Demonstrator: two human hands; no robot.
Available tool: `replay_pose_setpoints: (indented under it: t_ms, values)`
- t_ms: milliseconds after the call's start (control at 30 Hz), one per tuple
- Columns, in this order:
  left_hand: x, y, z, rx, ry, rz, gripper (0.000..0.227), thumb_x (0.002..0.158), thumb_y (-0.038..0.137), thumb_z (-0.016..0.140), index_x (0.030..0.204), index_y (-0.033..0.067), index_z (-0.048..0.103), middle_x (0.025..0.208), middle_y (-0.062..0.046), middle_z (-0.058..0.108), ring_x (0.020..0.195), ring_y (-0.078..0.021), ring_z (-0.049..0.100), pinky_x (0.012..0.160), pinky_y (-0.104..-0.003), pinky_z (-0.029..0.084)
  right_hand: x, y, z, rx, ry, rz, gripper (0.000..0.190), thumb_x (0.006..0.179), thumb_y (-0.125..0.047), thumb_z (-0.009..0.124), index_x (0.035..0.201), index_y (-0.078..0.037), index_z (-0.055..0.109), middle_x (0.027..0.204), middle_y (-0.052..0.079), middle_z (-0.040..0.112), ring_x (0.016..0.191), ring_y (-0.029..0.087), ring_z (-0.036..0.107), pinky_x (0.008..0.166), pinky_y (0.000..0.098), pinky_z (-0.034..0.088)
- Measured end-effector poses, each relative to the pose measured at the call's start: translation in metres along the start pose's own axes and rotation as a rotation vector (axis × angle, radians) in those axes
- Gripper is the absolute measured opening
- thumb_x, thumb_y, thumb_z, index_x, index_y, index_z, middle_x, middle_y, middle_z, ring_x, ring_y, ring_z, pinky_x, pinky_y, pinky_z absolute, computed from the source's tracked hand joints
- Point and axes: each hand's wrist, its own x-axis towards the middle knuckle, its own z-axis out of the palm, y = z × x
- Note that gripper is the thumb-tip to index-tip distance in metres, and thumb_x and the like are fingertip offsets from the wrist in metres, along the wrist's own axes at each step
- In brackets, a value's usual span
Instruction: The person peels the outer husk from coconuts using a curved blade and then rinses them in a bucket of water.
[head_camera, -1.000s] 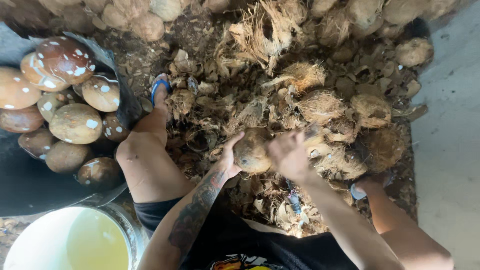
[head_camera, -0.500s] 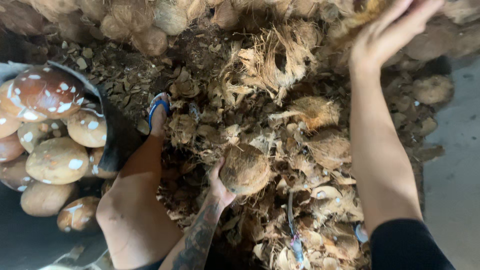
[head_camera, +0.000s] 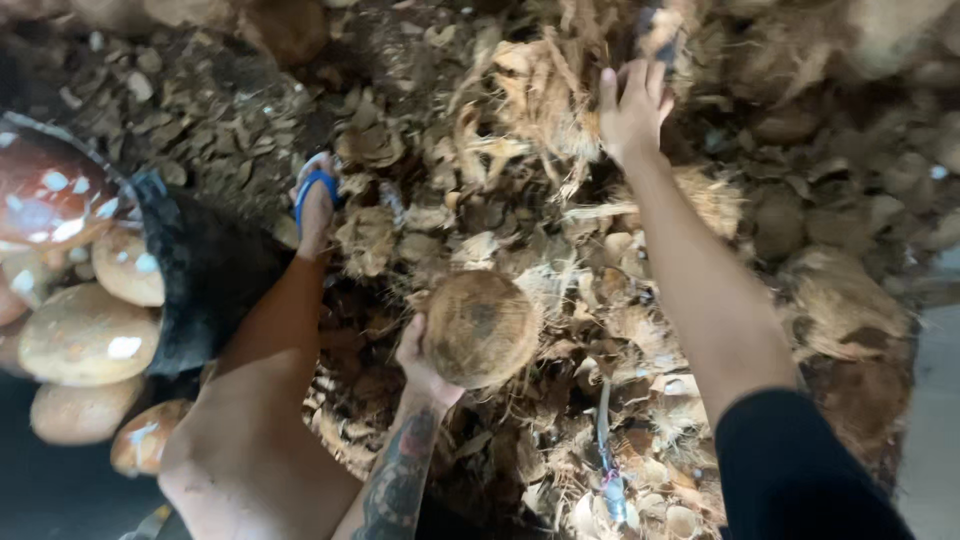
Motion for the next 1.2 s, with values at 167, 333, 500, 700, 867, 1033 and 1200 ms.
replay_pose_setpoints:
  t_ms: [167, 333, 500, 700, 867, 1033, 1200]
  values:
    - [0.001, 0.002, 0.02, -0.199, 0.171, 0.052, 0.062, 0.084, 0.049, 0.068, 0.135, 0.0131, 0.07, 0.135, -0.017, 0.072, 0.124, -0.0404, 0.067, 0.112, -0.061, 0.049, -0.172, -0.066, -0.054, 0.255, -0.242, -0.466, 0.052, 0.088, -0.031, 0.086, 0.129, -0.005, 0.069, 0.12, 0.022, 0.063, 0.114, 0.043, 0.065, 0.094, 0.0612, 0.055]
    - [-0.006, 0.012, 0.022, -0.158, 0.233, 0.082, 0.068, 0.082, 0.057, 0.067, 0.138, 0.0174, 0.07, 0.139, -0.015, 0.071, 0.126, -0.0402, 0.066, 0.112, -0.061, 0.048, -0.221, -0.026, -0.033, -0.619, -0.614, -0.611, 0.052, 0.082, -0.049, 0.086, 0.128, -0.032, 0.068, 0.13, 0.006, 0.062, 0.12, 0.033, 0.059, 0.097, 0.0539, 0.041]
    - [-0.001, 0.009, 0.004, -0.177, 0.252, 0.12, 0.072, 0.083, 0.059, 0.065, 0.141, 0.0173, 0.068, 0.139, -0.012, 0.071, 0.125, -0.0368, 0.067, 0.111, -0.061, 0.049, -0.155, 0.018, -0.062, -0.377, -0.187, -0.627, 0.027, 0.088, -0.04, 0.083, 0.111, -0.027, 0.078, 0.121, 0.005, 0.06, 0.112, 0.033, 0.063, 0.092, 0.0475, 0.045]
    - [0.004, 0.003, -0.007, -0.172, 0.182, 0.139, 0.06, 0.091, 0.055, 0.062, 0.136, 0.0163, 0.071, 0.136, -0.02, 0.071, 0.122, -0.0427, 0.068, 0.113, -0.064, 0.047, -0.009, 0.088, -0.057, -0.026, 0.682, -0.611, 0.022, 0.107, -0.012, 0.076, 0.129, -0.008, 0.073, 0.123, 0.013, 0.05, 0.116, 0.039, 0.062, 0.1, 0.0459, 0.054]
    - [0.009, -0.001, -0.004, -0.113, 0.195, 0.111, 0.061, 0.086, 0.053, 0.067, 0.132, 0.0153, 0.073, 0.131, -0.017, 0.074, 0.12, -0.0394, 0.069, 0.109, -0.059, 0.052, 0.067, 0.099, 0.043, -0.203, -0.107, 0.06, 0.057, 0.114, -0.051, 0.053, 0.166, -0.05, 0.032, 0.172, 0.005, 0.009, 0.149, 0.057, 0.038, 0.119, 0.0684, 0.028]
    - [0.013, -0.004, -0.006, -0.101, 0.238, 0.054, 0.064, 0.082, 0.053, 0.07, 0.134, 0.0158, 0.072, 0.133, -0.017, 0.073, 0.121, -0.0415, 0.069, 0.109, -0.061, 0.051, -0.07, 0.0, -0.043, -0.082, 0.319, -0.169, 0.06, 0.103, -0.029, 0.073, 0.158, -0.028, 0.05, 0.166, 0.014, 0.027, 0.146, 0.049, 0.043, 0.115, 0.0598, 0.04]
    - [-0.017, -0.011, 0.065, -0.088, 0.204, 0.019, 0.061, 0.083, 0.05, 0.071, 0.133, 0.0156, 0.071, 0.135, -0.014, 0.073, 0.124, -0.036, 0.069, 0.11, -0.057, 0.053, -0.264, 0.076, -0.027, 0.096, 0.478, -0.293, 0.037, 0.091, -0.004, 0.067, 0.127, -0.011, 0.059, 0.117, 0.012, 0.054, 0.109, 0.037, 0.062, 0.091, 0.0426, 0.052]
